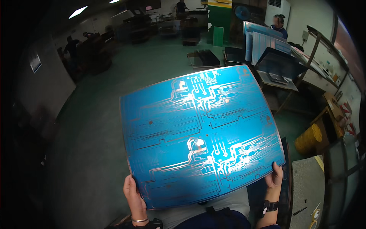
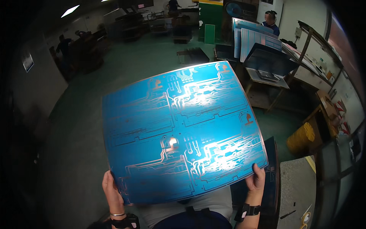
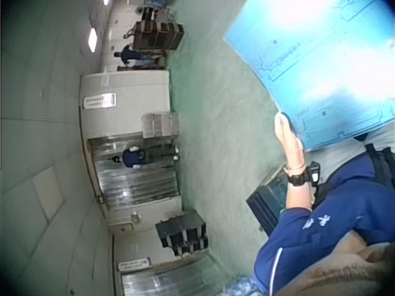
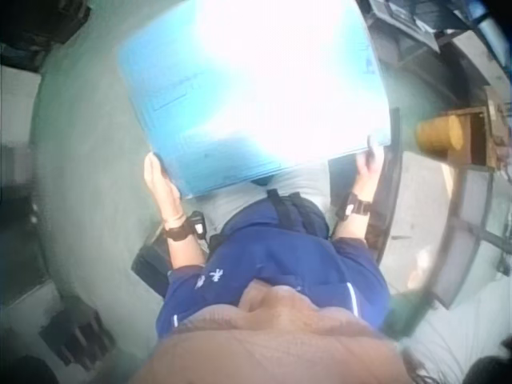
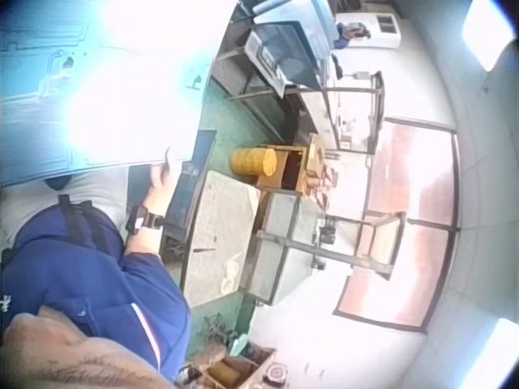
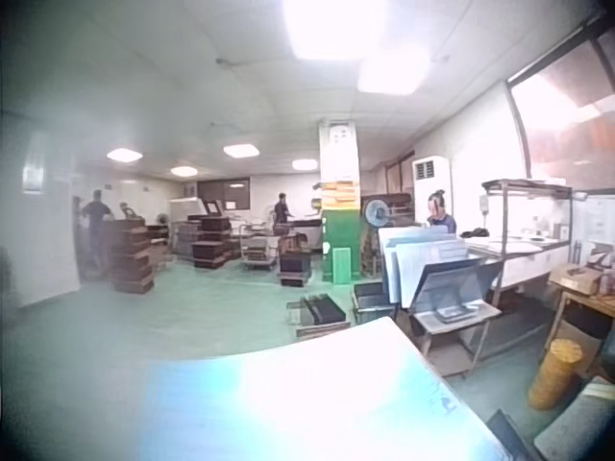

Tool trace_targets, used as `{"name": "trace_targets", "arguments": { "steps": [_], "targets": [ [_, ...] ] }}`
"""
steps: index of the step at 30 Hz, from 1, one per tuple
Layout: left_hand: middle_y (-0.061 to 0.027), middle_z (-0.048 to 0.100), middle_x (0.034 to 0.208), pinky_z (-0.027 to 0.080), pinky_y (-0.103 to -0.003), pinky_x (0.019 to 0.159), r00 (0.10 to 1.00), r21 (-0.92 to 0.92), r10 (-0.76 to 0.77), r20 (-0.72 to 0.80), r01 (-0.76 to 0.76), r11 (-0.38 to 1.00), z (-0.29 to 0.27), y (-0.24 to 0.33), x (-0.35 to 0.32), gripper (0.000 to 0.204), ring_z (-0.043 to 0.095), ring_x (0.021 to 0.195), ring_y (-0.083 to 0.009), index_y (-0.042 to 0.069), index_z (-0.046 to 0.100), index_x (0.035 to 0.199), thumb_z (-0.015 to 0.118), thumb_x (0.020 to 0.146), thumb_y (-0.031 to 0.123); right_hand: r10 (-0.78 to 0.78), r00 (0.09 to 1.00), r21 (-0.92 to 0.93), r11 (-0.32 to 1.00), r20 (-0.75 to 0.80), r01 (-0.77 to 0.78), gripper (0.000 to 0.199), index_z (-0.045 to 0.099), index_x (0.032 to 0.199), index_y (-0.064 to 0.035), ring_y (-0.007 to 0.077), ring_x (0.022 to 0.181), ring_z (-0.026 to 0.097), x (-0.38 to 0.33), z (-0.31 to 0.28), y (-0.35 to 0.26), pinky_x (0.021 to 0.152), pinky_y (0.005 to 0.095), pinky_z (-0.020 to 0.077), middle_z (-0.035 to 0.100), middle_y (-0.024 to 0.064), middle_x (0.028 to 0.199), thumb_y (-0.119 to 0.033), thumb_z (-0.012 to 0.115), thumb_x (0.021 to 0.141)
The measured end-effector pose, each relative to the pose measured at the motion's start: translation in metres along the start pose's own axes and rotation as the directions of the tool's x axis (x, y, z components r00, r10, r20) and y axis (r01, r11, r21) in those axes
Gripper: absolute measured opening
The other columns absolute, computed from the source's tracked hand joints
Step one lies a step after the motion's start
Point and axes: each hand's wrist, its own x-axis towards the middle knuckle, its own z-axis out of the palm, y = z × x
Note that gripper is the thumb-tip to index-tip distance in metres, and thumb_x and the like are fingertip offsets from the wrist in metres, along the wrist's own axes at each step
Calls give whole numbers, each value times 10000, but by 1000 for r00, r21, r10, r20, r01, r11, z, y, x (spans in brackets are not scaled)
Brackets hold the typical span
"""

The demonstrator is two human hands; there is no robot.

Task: Inspecting printed metal sheets and stacking them into a drying or storage rack.

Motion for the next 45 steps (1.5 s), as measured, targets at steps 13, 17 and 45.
{"name": "trace_targets", "arguments": {
  "steps": [13,17,45],
  "targets": [
    [-12,568,817,430,-203,654,993,81,84,-78,-78,994,-35,-19,10,227,516,733,-60,4,543,876,420,940,183,163,985,-139,978,50,-155,638,353,1263,-20,214,999,531,-16,16,-5,840,351,452,512,105,1116,-44,681,717],
    [-18,570,824,437,-214,661,988,118,121,-97,-109,987,-42,-24,11,228,521,740,-71,-4,538,885,428,935,188,201,979,-228,955,40,-187,619,388,1239,-31,115,771,498,-17,17,-2,664,254,424,526,42,971,-67,701,706],
    [-124,561,1049,430,-296,818,955,166,11,-295,40,985,-45,-1,1,347,533,902,-188,-80,530,1083,480,910,216,182,977,-566,797,-109,-211,222,599,913,14,59,642,529,10,26,-18,615,194,434,597,15,737,-201,573,865]
  ]
}}
